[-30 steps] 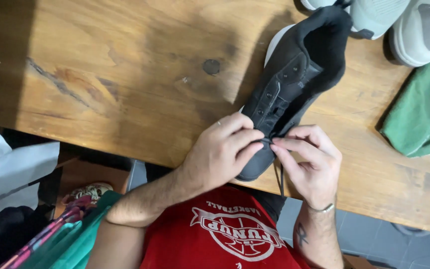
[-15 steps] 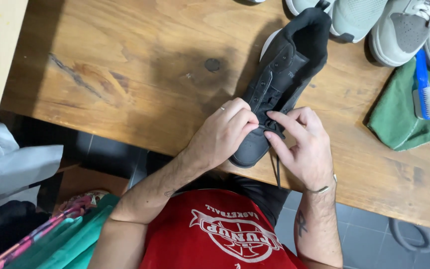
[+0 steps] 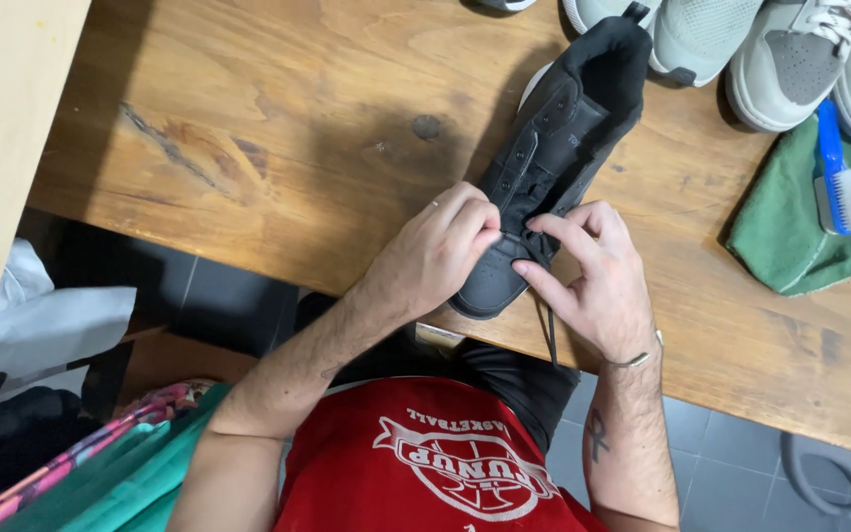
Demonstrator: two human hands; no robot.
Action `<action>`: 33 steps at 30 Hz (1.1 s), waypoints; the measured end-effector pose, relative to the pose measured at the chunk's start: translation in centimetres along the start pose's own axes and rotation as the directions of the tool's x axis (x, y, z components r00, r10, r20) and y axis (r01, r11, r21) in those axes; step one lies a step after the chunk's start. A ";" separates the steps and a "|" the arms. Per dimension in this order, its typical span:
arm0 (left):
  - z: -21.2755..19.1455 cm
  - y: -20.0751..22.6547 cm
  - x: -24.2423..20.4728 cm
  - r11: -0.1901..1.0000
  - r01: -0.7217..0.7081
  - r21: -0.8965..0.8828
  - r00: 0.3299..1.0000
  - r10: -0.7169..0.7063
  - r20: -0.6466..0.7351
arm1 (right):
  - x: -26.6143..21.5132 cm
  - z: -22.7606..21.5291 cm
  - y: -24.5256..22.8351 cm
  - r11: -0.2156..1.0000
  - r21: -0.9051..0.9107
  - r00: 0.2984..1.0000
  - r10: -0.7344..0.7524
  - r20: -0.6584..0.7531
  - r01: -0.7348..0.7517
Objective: The person removes the old shoelaces from a black sneaker and replaces them with new ones. They thread the laces through the eyelets, pull them tight, and tie a knot at the top.
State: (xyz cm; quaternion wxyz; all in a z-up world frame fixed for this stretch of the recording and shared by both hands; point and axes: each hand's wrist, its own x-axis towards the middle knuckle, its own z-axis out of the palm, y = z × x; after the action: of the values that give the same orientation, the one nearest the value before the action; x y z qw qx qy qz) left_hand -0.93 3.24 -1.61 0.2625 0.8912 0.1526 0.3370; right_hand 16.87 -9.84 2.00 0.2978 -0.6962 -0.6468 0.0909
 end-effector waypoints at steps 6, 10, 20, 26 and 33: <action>-0.3 -0.2 1.0 0.998 -0.057 -0.011 0.997 0.057 0.057 | 0.1 -0.1 0.3 1.000 0.006 1.000 -0.016 0.004 0.016; -0.8 -1.6 0.7 0.997 -0.079 -0.021 0.994 0.080 0.074 | 0.1 0.0 1.0 0.999 0.020 0.999 -0.030 -0.011 0.030; -8.6 -3.5 -2.8 0.970 0.240 0.030 0.962 -0.233 -0.144 | 0.1 0.4 1.3 0.996 0.078 0.998 -0.040 -0.047 0.044; -6.5 -0.8 -2.7 0.953 0.205 -0.221 0.958 -0.242 -0.153 | 0.0 0.0 0.1 0.997 0.062 0.995 -0.046 -0.084 0.052; -5.1 3.0 -0.6 0.885 0.061 -0.462 0.991 -0.108 -0.076 | 0.7 -0.1 -5.1 0.945 0.242 0.956 -0.157 -0.249 0.218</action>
State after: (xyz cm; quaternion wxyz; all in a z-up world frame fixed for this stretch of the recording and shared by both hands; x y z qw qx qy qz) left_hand -4.53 2.35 3.02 0.4719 0.7787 0.1203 0.3955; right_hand 12.69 -9.27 4.97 0.4678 -0.5904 -0.6541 0.0686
